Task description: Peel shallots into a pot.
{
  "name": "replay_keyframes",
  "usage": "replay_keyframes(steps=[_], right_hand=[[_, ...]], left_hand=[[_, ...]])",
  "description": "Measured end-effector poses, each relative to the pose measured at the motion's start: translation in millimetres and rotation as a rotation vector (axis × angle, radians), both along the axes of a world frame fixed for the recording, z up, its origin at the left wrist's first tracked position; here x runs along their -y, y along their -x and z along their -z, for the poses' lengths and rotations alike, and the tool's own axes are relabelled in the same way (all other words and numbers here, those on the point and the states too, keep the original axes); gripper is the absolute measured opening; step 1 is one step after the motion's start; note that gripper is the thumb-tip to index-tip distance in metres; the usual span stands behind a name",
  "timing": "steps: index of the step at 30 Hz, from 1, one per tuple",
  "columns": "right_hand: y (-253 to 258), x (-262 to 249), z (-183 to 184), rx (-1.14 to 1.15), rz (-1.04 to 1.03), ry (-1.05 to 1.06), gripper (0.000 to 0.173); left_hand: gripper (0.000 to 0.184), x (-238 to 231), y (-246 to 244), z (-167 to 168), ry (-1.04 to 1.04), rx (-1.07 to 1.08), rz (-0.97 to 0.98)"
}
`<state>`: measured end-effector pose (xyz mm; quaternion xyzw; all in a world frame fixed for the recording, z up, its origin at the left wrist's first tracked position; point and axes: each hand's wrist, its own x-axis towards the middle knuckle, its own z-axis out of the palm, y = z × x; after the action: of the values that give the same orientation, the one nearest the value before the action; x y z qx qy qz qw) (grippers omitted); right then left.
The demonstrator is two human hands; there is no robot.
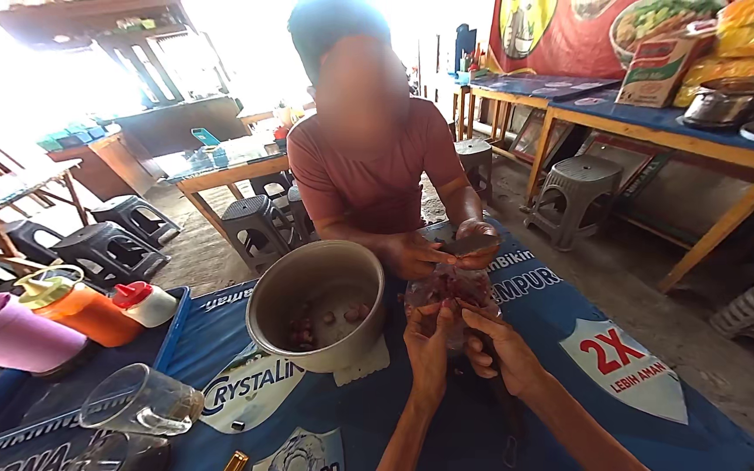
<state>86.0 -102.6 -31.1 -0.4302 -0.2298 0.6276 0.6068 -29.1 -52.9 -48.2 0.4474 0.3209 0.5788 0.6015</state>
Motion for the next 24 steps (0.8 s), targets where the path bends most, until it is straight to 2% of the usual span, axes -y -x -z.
replay_keyframes(steps=[2, 5, 13, 17, 24], right_hand=[[-1, 0, 0, -0.041, -0.042, 0.003, 0.029], [-1, -1, 1, -0.013, -0.052, -0.004, 0.032], [3, 0, -1, 0.114, 0.004, -0.053, 0.031], [3, 0, -2, 0.14, -0.006, -0.023, 0.03], [-7, -3, -2, 0.226, 0.075, -0.026, 0.032]], left_hand=[[0.015, -6, 5, 0, 0.057, 0.019, 0.07], [0.02, -7, 7, -3, 0.058, -0.006, 0.073], [0.033, -5, 10, 0, -0.195, -0.136, 0.026], [0.022, -7, 11, -1, -0.049, -0.128, 0.039], [0.033, -15, 22, -13, 0.227, 0.041, 0.123]])
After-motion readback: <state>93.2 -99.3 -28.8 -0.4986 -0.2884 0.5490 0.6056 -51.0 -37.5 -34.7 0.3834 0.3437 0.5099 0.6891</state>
